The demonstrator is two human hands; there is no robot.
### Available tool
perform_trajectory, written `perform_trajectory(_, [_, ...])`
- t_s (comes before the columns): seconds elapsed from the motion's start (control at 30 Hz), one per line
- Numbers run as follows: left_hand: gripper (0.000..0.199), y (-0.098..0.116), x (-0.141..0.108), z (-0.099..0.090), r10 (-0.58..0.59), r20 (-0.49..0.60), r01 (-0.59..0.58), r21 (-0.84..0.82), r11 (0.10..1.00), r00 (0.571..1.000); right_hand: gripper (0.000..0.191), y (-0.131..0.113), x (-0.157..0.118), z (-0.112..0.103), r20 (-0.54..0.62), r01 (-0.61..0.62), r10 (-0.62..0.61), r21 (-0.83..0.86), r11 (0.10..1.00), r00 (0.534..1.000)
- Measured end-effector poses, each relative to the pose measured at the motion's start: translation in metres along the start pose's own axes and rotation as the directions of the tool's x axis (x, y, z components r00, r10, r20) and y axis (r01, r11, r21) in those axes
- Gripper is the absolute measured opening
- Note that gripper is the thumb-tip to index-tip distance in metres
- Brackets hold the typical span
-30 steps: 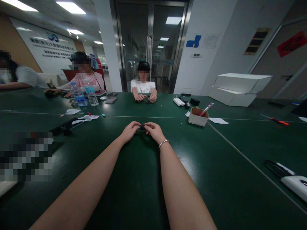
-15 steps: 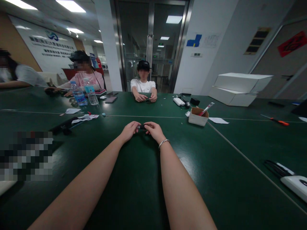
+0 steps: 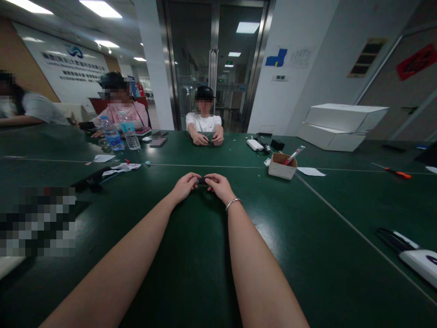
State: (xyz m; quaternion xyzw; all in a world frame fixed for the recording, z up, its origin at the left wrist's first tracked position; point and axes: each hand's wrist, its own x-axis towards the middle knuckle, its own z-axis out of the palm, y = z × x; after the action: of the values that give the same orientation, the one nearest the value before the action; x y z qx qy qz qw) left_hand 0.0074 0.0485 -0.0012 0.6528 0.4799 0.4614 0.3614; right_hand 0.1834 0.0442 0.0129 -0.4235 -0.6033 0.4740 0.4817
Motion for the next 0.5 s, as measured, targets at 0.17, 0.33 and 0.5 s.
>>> perform_trajectory(0.17, [0.022,0.000,-0.002,0.001,-0.004,0.019,0.004,-0.022,1.000,1.000,0.016,-0.001,-0.001,0.000,-0.012,-0.003,0.003,-0.005,1.000,1.000])
perform_trajectory(0.33, [0.027,0.048,0.009,-0.013,-0.031,-0.169,0.052,0.123,0.991,0.985,0.017,0.001,0.000,-0.001,-0.013,-0.017,0.017,-0.004,1.000,1.000])
perform_trajectory(0.5, [0.022,0.156,-0.040,-0.042,0.207,0.245,-0.208,-0.022,0.978,0.947,0.020,0.007,0.006,-0.001,0.012,0.032,-0.031,-0.048,0.998,0.999])
